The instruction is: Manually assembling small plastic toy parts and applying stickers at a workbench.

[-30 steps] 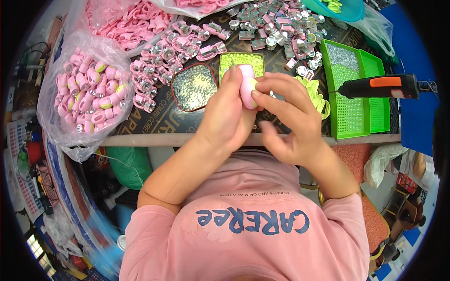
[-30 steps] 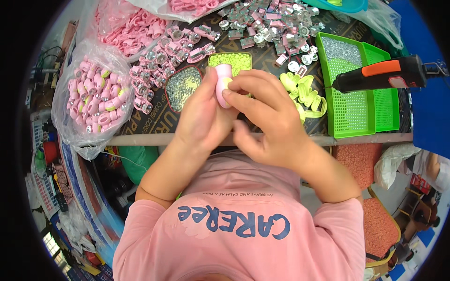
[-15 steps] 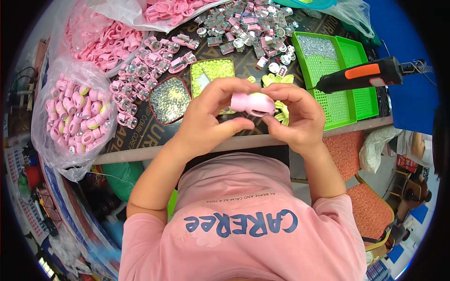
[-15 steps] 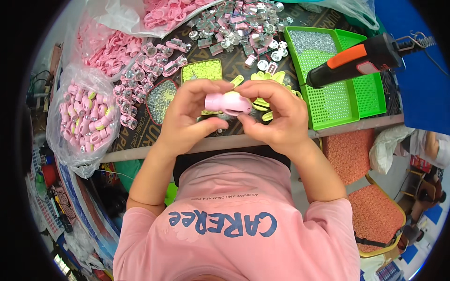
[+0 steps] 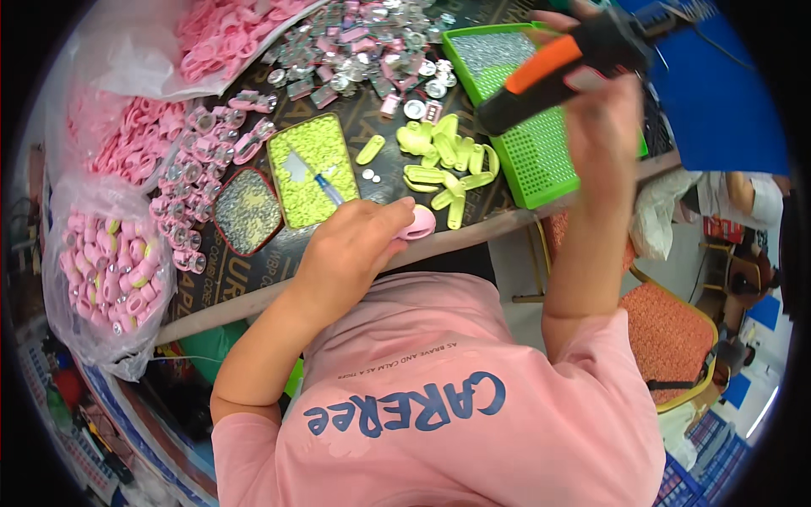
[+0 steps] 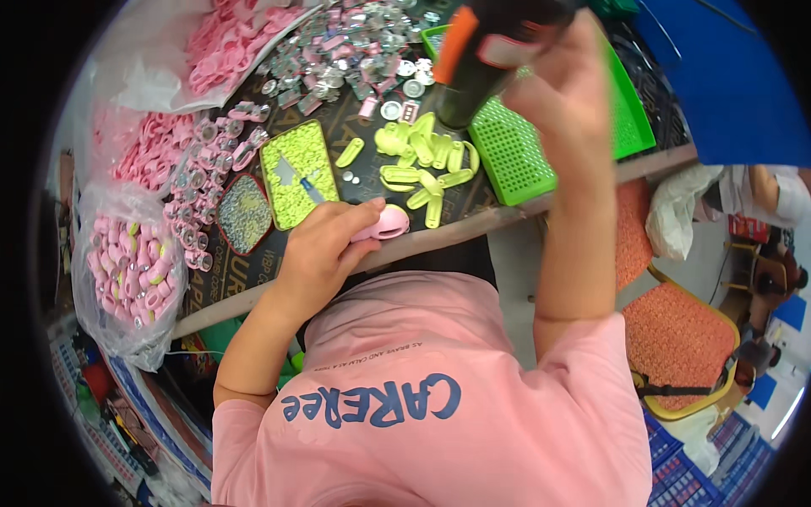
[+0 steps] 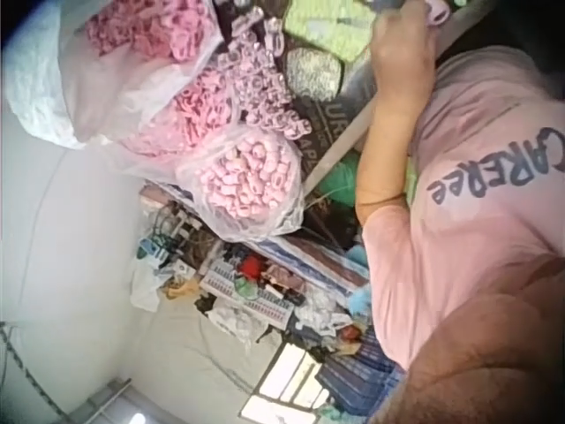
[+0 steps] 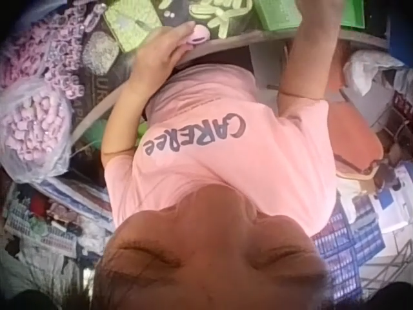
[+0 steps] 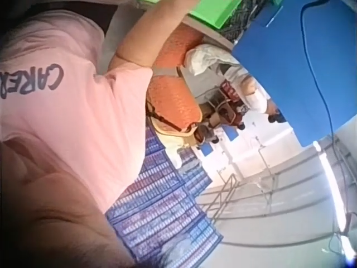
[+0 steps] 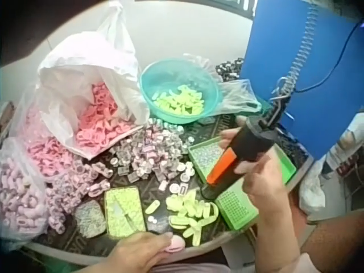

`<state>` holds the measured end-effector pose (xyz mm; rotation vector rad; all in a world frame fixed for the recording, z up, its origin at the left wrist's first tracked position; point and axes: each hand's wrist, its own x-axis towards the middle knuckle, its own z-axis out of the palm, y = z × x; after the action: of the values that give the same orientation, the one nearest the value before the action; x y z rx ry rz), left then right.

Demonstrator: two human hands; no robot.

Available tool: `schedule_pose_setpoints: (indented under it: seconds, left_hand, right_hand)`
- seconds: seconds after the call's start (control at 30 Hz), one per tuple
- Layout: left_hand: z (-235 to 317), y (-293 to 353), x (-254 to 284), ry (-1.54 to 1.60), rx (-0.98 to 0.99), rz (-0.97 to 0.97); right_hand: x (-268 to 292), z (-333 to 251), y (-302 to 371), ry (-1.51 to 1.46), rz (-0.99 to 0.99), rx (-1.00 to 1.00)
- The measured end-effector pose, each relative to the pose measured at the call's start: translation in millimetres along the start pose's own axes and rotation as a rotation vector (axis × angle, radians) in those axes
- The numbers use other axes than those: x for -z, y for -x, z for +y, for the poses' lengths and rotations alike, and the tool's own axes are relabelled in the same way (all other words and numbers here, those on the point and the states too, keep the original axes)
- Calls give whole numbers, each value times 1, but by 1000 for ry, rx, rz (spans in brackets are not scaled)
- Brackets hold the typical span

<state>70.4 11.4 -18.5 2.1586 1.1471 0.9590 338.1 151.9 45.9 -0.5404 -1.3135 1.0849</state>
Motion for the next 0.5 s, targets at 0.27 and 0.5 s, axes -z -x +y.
schedule_pose_setpoints:
  seconds: [0.27,0.5]
  left_hand:
    - [0,5,-32,-27,1,87]
    - [10,2,-41,-3,-21,104]
  right_hand:
    - [22,-15,7,-221,-139,-22]
    - [41,-31,41,411,193,20]
